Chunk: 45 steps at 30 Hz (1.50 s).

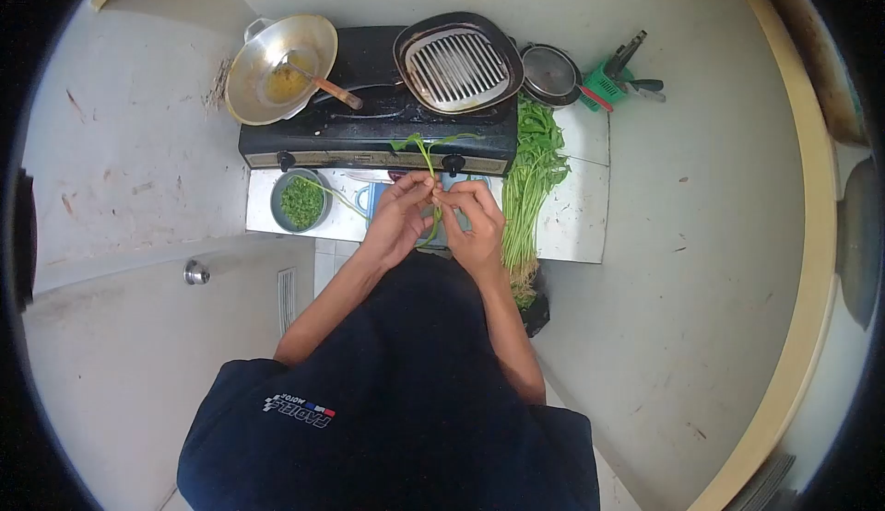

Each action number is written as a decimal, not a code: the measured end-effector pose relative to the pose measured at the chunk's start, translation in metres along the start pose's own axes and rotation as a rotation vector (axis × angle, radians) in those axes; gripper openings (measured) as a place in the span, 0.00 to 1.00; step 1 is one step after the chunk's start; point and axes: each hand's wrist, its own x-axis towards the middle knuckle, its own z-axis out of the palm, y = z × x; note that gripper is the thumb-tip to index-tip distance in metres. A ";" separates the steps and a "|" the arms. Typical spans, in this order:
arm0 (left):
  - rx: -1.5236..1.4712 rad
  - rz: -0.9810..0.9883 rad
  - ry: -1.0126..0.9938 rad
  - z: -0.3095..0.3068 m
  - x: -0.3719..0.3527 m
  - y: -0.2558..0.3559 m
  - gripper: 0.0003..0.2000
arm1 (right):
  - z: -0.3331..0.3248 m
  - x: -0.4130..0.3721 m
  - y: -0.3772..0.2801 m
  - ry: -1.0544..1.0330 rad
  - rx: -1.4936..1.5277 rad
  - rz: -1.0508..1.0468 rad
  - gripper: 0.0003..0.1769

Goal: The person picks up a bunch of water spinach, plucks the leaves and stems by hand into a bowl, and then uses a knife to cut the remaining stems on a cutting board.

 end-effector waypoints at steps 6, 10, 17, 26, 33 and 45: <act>-0.019 -0.021 0.024 -0.010 -0.005 0.007 0.06 | 0.011 0.004 -0.001 -0.006 -0.015 -0.098 0.09; -0.057 -0.066 0.029 -0.020 -0.005 0.009 0.07 | 0.017 0.000 -0.002 -0.011 0.002 -0.074 0.12; -0.162 -0.132 0.037 -0.014 -0.005 0.009 0.07 | 0.015 -0.012 0.004 0.050 0.000 -0.045 0.11; -0.015 0.093 0.077 -0.017 0.007 0.045 0.10 | -0.002 -0.040 0.044 0.117 0.041 0.307 0.04; 0.080 0.115 0.075 -0.008 0.002 0.054 0.12 | 0.015 -0.114 0.186 0.002 -0.198 0.649 0.04; 0.140 0.160 0.086 -0.017 -0.008 0.058 0.10 | 0.041 -0.097 0.204 -0.066 -0.479 0.629 0.13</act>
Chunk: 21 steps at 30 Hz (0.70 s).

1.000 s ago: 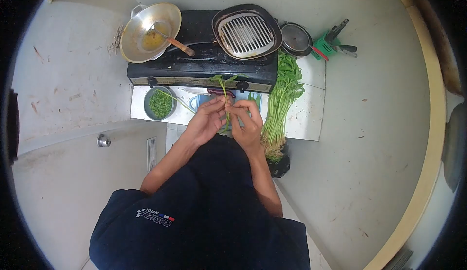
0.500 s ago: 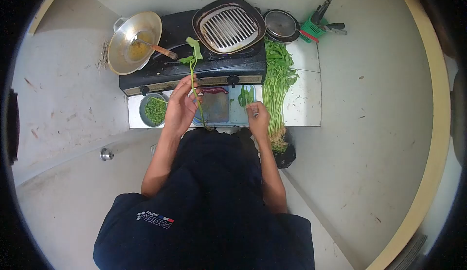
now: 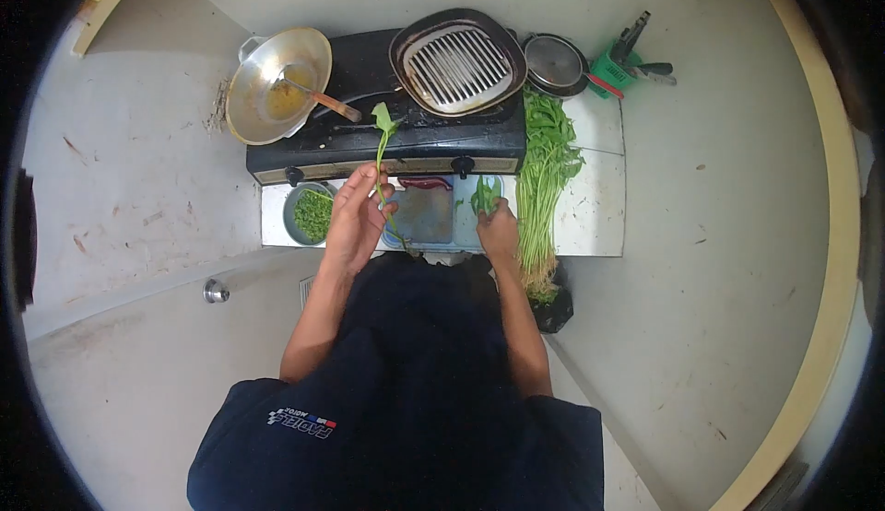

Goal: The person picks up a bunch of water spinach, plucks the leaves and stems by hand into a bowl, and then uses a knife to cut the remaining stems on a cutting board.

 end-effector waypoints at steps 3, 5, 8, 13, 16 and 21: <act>0.010 0.011 -0.029 -0.001 -0.001 0.001 0.10 | -0.047 -0.004 -0.047 -0.073 0.239 0.044 0.14; 0.020 0.011 -0.030 0.003 -0.001 0.000 0.09 | -0.060 -0.005 -0.059 -0.091 0.440 -0.004 0.15; 0.025 0.020 -0.072 0.010 -0.002 -0.005 0.08 | -0.101 -0.012 -0.117 -0.147 0.710 0.016 0.12; 0.119 0.047 -0.143 0.023 -0.004 -0.013 0.07 | -0.142 -0.028 -0.200 -0.154 0.982 -0.123 0.09; 0.260 0.058 -0.234 0.024 -0.004 -0.020 0.07 | -0.143 -0.025 -0.214 -0.069 0.968 -0.260 0.08; 0.276 -0.011 -0.271 0.026 -0.008 -0.026 0.08 | -0.143 -0.029 -0.212 -0.040 0.965 -0.259 0.07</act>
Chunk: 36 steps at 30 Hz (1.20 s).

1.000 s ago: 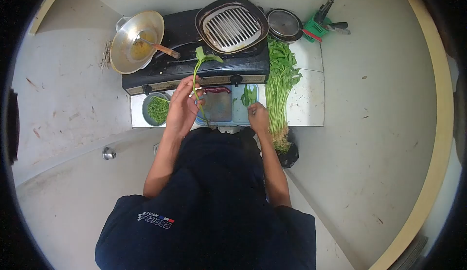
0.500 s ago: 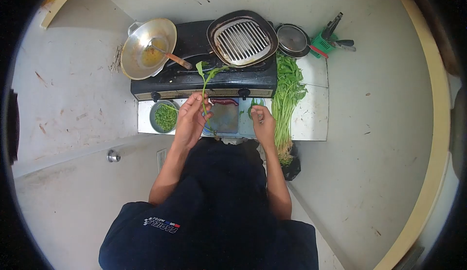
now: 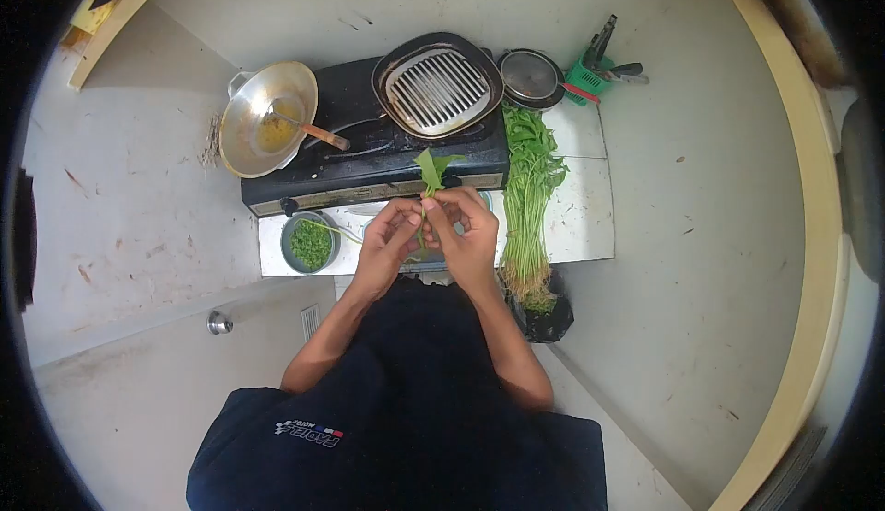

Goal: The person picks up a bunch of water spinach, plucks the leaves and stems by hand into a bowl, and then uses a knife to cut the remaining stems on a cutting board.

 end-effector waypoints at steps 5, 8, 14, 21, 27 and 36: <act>-0.043 -0.008 -0.006 0.002 0.003 -0.003 0.07 | -0.006 -0.012 0.004 0.013 0.030 0.021 0.06; -0.056 -0.023 0.048 0.011 0.003 0.001 0.07 | -0.004 -0.020 0.003 0.089 0.099 0.051 0.06; -0.213 -0.152 0.032 0.007 0.006 -0.008 0.06 | -0.010 -0.036 0.007 0.161 -0.202 -0.086 0.04; -0.469 -0.305 0.099 0.009 0.016 -0.017 0.05 | -0.016 -0.053 -0.002 0.217 -0.476 -0.241 0.06; -0.430 -0.221 0.093 0.001 0.018 -0.006 0.06 | -0.042 -0.065 0.051 0.400 -0.147 0.000 0.07; -0.370 -0.152 0.131 -0.017 0.009 0.020 0.12 | -0.093 -0.096 0.165 0.237 -0.579 0.245 0.09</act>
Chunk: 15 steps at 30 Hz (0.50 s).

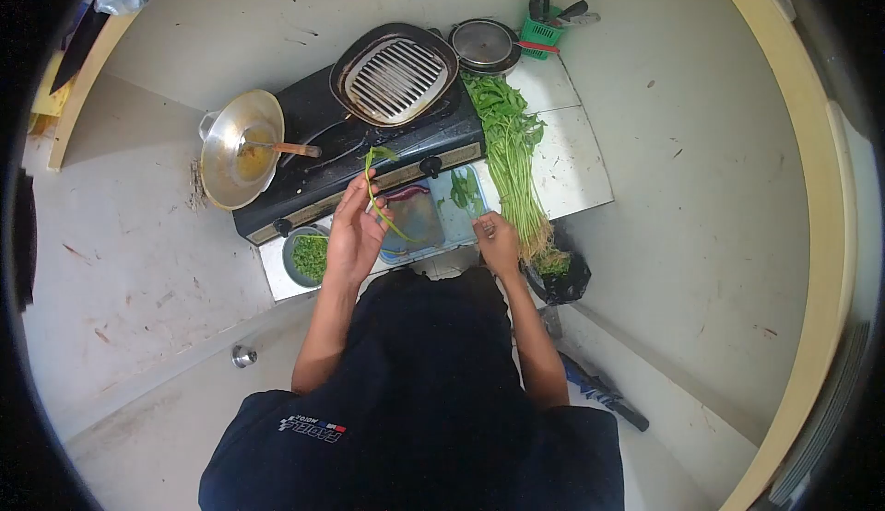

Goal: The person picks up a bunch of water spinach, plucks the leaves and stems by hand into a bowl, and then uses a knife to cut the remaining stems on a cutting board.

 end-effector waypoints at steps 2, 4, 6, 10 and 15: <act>-0.004 0.014 0.004 -0.004 -0.003 0.002 0.13 | 0.008 0.006 0.014 -0.017 -0.087 -0.003 0.09; -0.006 0.017 0.000 -0.005 -0.007 0.004 0.13 | 0.015 0.019 0.017 -0.057 -0.108 0.015 0.08; -0.003 0.021 -0.001 -0.007 -0.010 0.006 0.13 | 0.017 0.032 0.002 -0.075 -0.110 0.012 0.07; -0.003 0.034 -0.004 -0.008 -0.015 0.008 0.13 | 0.030 0.059 0.003 -0.093 -0.171 -0.098 0.07; -0.008 0.047 0.007 -0.014 -0.022 0.009 0.15 | 0.050 0.070 0.041 -0.232 -0.593 -0.120 0.10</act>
